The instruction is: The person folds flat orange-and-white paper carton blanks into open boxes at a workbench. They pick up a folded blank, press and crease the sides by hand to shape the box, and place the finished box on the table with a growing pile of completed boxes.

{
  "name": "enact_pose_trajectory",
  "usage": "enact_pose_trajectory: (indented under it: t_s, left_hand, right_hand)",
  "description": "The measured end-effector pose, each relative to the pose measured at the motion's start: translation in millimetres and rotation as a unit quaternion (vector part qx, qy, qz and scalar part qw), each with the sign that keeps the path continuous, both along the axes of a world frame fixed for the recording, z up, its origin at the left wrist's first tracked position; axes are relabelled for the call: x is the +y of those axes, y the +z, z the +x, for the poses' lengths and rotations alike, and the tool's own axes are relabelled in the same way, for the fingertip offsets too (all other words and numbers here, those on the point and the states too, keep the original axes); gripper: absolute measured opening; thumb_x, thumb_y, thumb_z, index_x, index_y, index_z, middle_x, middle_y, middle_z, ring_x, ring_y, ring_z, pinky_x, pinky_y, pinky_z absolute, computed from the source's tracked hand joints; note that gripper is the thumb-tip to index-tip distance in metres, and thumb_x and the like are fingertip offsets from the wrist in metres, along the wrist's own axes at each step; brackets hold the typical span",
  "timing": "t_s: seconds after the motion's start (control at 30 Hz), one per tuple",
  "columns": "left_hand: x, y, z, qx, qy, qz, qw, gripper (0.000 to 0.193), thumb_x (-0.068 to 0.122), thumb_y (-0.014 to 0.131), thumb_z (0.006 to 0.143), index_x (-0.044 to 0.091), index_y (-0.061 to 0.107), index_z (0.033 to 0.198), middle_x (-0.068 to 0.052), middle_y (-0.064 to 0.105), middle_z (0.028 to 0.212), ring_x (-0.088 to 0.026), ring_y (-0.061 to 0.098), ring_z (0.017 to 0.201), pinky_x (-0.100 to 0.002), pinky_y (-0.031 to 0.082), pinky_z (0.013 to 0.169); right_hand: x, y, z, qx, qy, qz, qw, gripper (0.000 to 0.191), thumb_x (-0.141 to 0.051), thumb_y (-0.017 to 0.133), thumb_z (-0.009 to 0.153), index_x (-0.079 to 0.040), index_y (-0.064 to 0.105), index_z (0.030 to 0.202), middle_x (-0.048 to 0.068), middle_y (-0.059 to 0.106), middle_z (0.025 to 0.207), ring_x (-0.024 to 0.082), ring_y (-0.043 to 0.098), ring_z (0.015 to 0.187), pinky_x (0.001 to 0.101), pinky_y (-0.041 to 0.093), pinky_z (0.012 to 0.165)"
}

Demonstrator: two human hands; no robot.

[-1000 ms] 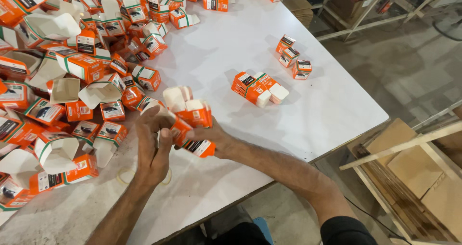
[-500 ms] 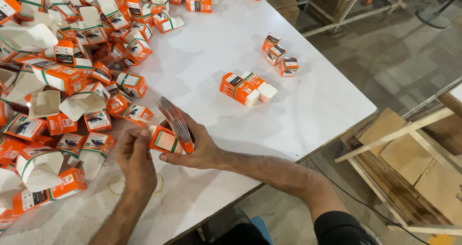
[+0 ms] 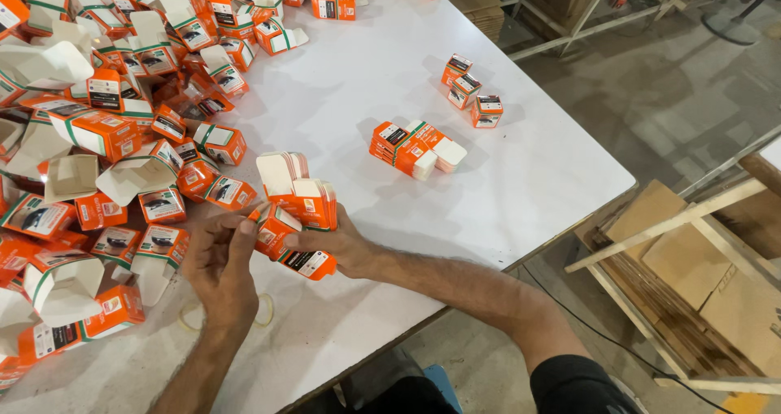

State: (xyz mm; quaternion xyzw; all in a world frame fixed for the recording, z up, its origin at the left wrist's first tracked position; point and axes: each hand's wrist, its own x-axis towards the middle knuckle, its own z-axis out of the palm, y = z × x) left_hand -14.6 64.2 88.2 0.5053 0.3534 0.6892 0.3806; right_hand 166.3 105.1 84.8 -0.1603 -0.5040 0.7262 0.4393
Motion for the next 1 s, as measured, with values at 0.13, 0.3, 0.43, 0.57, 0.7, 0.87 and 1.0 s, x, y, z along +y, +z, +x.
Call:
enact_pose_trajectory:
  t_s: [0.13,0.3,0.43,0.57,0.7,0.87,1.0]
  left_hand:
    - [-1,1,3,0.061,0.005,0.049,0.997,0.016,0.016,0.058,0.11,0.0,0.061,0.111,-0.015,0.068,0.132,-0.015,0.063,0.115,-0.032,0.052,0.102]
    - [-5,10,6,0.103,-0.019,0.074,0.992,0.017,0.017,0.062,0.108,0.0,0.059,0.106,-0.016,0.059,0.138,-0.018,0.059,0.127,-0.034,0.051,0.107]
    - [-1,30,-11,0.11,0.011,-0.217,0.97,0.028,0.008,0.073,0.097,0.002,0.066,0.124,-0.032,0.065,0.108,-0.032,0.062,0.092,-0.042,0.049,0.082]
    - [2,46,-26,0.127,0.145,0.072,0.979,0.039,0.005,0.067,0.099,-0.001,0.046,0.131,-0.017,0.045,0.152,-0.025,0.05,0.129,-0.041,0.046,0.108]
    - [2,41,-9,0.34,0.173,0.142,0.913,0.059,0.002,0.069,0.097,-0.002,0.041,0.149,-0.02,0.044,0.154,-0.032,0.042,0.149,-0.047,0.037,0.124]
    - [-5,27,5,0.319,0.108,0.187,0.923,0.065,0.007,0.063,0.099,-0.002,0.03,0.155,-0.021,0.038,0.16,-0.035,0.037,0.152,-0.048,0.033,0.127]
    - [-6,24,1,0.206,0.082,0.201,0.954,0.061,0.009,0.051,0.106,0.002,0.026,0.162,-0.019,0.036,0.163,-0.031,0.038,0.153,-0.045,0.034,0.129]
  right_hand:
    - [0,7,1,-0.019,-0.009,-0.011,1.0,0.048,-0.018,0.075,0.094,0.001,0.058,0.135,0.011,0.069,0.117,0.017,0.067,0.107,0.037,0.057,0.09]
    - [-9,22,-2,-0.074,-0.113,0.141,0.981,0.064,-0.019,0.081,0.092,0.0,0.049,0.144,0.01,0.063,0.13,0.016,0.061,0.122,0.0358,0.054,0.105]
    - [-10,30,3,-0.158,-0.188,0.337,0.909,0.093,-0.018,0.085,0.084,-0.002,0.028,0.156,0.011,0.051,0.146,0.019,0.054,0.134,0.0363,0.047,0.113]
    - [7,28,5,-0.006,-0.153,0.208,0.966,0.068,-0.021,0.082,0.096,0.002,0.044,0.148,0.015,0.059,0.135,0.025,0.059,0.131,0.0457,0.051,0.118]
    - [17,26,6,0.106,0.032,-0.026,0.994,0.068,-0.039,0.072,0.103,0.008,0.047,0.145,0.021,0.06,0.134,0.036,0.059,0.128,0.0535,0.05,0.116]
    - [9,23,10,0.201,0.192,-0.133,0.951,0.09,-0.065,0.063,0.097,-0.001,0.039,0.155,0.021,0.058,0.137,0.032,0.058,0.128,0.0479,0.049,0.114]
    - [24,36,26,0.376,0.226,-0.195,0.877,0.102,-0.074,0.059,0.096,0.001,0.033,0.16,0.025,0.054,0.132,0.034,0.061,0.119,0.0445,0.052,0.112]
